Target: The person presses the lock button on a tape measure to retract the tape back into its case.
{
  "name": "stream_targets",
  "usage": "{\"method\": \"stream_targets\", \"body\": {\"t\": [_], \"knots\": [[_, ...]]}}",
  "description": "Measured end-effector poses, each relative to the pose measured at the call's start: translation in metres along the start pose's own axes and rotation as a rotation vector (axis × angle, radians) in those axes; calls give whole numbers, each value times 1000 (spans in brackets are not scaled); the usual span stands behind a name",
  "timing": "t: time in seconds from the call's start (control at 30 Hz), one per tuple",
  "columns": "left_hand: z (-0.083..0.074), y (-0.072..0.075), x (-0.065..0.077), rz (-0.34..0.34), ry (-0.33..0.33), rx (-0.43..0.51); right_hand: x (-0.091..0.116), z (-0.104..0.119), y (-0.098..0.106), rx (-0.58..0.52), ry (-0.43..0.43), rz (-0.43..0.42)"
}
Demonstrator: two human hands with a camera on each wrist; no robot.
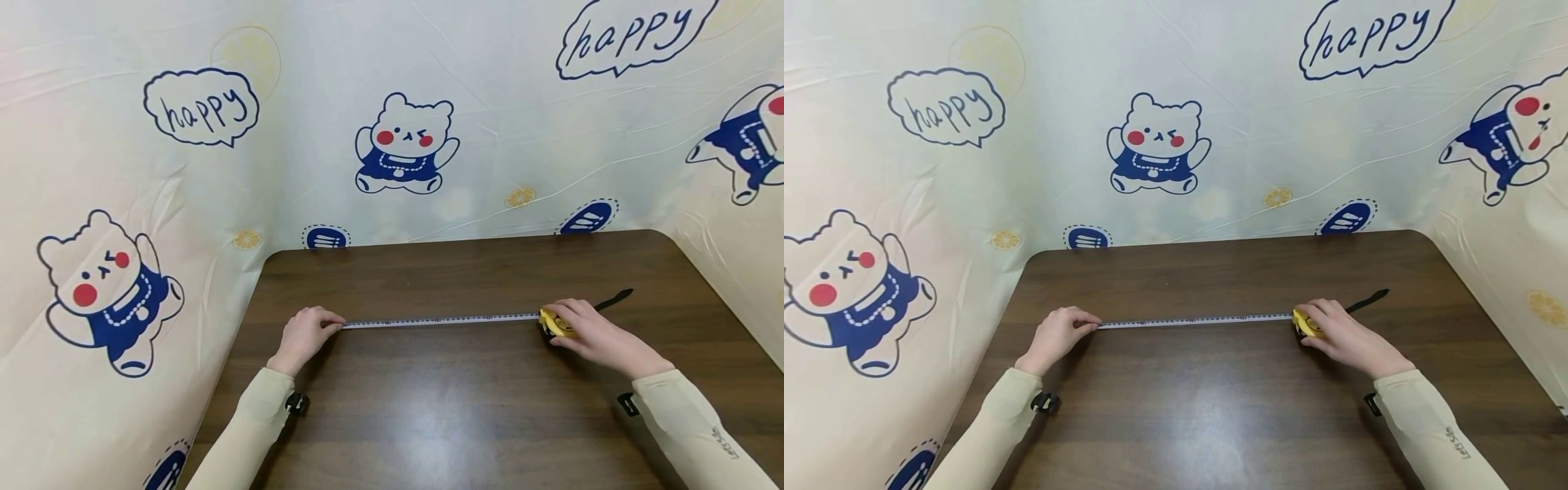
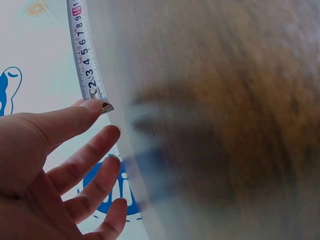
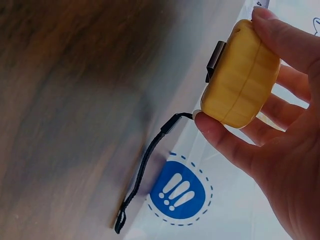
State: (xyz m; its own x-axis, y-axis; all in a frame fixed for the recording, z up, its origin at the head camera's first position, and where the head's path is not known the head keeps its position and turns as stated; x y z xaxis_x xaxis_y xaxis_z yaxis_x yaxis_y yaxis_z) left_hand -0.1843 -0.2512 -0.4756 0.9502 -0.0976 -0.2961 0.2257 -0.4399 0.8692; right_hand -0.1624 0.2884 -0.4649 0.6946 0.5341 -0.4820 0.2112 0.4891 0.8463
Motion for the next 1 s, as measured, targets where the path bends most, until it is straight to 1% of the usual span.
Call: {"method": "stream_targets", "body": {"t": [0.13, 0.37, 0.6, 0.77, 1.0], "knots": [[-1, 0, 1, 1, -2, 4, 0, 2, 0, 0, -5, 1], [-1, -2, 1, -1, -1, 10, -1, 3, -1, 3, 19, -8], [-3, -3, 1, 7, -2, 7, -2, 5, -1, -4, 7, 3], [-6, -4, 1, 7, -11, 5, -3, 6, -3, -7, 20, -4], [-9, -5, 0, 5, -22, 11, -3, 8, -5, -4, 6, -3]]}}
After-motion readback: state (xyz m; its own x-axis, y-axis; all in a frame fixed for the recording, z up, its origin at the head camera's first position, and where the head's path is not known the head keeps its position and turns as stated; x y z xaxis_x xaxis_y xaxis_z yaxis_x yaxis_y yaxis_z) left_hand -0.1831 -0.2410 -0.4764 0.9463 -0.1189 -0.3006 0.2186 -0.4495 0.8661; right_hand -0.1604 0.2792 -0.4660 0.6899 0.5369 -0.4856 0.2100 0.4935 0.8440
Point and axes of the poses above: each hand's wrist, its own x-axis away from the middle knuckle, its own y-axis out of the back of the hand, z = x × y, the point moved 2 cm from there along -x, towards the middle knuckle, and after that the axes turned 12 degrees about -z, right-handed, at the moved point
